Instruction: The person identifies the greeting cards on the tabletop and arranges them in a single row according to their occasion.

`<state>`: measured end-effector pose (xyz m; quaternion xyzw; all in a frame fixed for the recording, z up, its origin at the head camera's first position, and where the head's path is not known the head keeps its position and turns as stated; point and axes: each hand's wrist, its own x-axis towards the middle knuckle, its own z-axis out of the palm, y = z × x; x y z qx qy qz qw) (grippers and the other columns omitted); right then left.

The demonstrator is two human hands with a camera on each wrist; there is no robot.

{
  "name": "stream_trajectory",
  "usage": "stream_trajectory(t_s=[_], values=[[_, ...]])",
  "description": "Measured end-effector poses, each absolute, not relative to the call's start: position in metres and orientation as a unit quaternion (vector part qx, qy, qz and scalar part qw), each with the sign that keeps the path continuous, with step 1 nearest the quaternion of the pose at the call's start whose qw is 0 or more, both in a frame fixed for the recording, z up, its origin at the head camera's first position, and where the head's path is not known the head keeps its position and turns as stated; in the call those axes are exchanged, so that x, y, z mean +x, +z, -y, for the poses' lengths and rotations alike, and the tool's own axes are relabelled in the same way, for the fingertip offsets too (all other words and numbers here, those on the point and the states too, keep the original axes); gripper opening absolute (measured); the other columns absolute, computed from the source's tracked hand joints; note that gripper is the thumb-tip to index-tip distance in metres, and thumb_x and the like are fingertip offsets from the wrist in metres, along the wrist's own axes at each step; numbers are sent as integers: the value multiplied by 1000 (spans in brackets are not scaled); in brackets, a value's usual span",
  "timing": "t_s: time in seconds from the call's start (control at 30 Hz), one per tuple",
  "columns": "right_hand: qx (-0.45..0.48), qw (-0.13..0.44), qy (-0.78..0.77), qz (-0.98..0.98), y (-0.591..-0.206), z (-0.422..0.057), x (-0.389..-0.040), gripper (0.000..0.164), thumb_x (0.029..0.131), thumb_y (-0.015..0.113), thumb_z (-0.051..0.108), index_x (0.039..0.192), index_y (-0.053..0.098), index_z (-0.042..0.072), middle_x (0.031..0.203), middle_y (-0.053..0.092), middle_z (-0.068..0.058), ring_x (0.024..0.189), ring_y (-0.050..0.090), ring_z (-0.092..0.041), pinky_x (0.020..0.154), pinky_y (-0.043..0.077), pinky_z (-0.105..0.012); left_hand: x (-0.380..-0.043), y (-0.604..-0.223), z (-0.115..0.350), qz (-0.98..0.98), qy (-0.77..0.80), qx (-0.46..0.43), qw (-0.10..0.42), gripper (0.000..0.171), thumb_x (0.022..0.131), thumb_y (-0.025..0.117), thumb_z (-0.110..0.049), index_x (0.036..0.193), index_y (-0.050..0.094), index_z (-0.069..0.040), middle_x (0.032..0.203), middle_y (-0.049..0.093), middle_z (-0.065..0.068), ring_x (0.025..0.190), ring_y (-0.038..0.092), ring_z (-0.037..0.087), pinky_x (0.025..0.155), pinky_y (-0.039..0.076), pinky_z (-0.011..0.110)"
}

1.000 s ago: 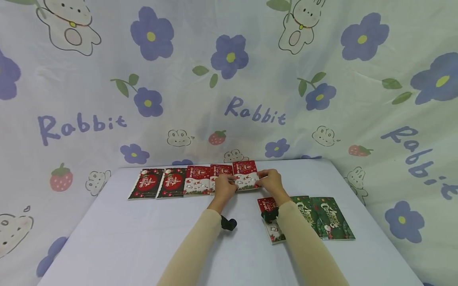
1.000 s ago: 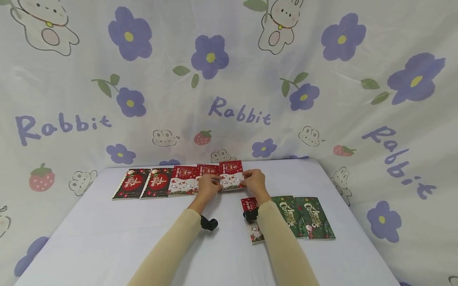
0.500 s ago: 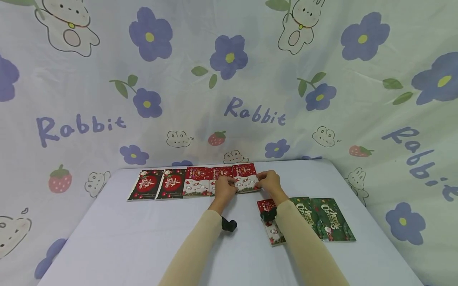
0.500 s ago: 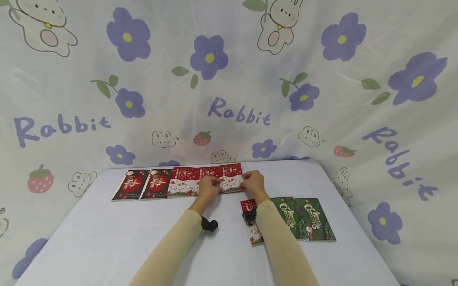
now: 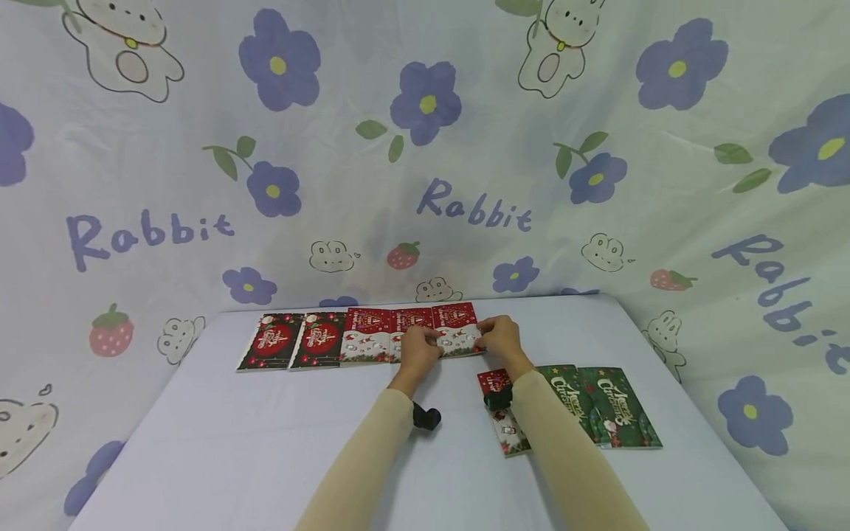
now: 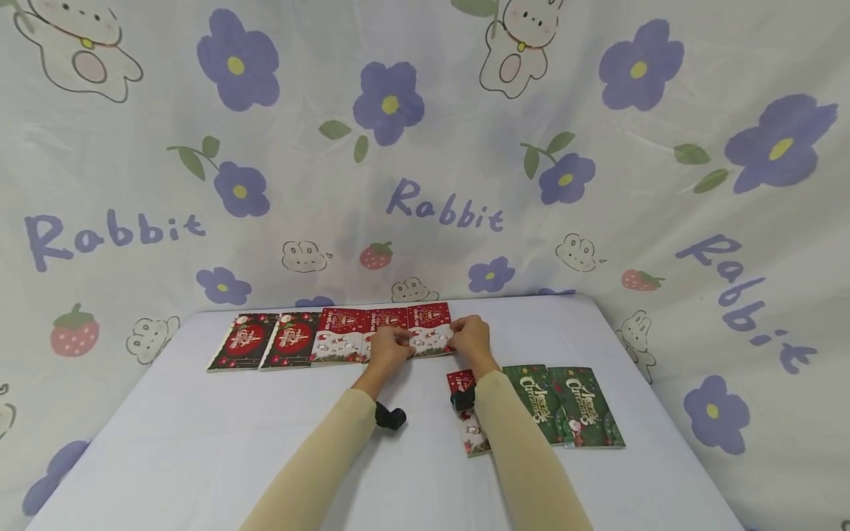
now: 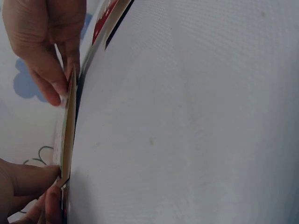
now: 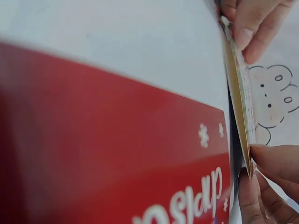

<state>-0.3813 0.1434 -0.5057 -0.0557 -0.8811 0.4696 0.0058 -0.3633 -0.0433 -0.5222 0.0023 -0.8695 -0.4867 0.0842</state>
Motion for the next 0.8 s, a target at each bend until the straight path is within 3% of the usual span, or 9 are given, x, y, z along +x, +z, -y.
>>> stream_trajectory(t_s=[0.43,0.8], values=[[-62,2,449,891,-504,-139,-380,34,84,82,-4,117,76,-3,115,73,-18,110,64,-33,97,53,-45,-365,-525,46,870,-485,0,82,26,75,82,13,101,79,6,92,74,15,82,67,24,76,60,42],[-63,16,421,905,-501,-136,-378,31,81,82,-4,112,78,-4,109,74,-18,108,65,-35,94,54,-45,-362,-525,45,873,-482,-6,77,25,79,81,14,102,79,6,96,70,14,85,66,24,77,61,41]])
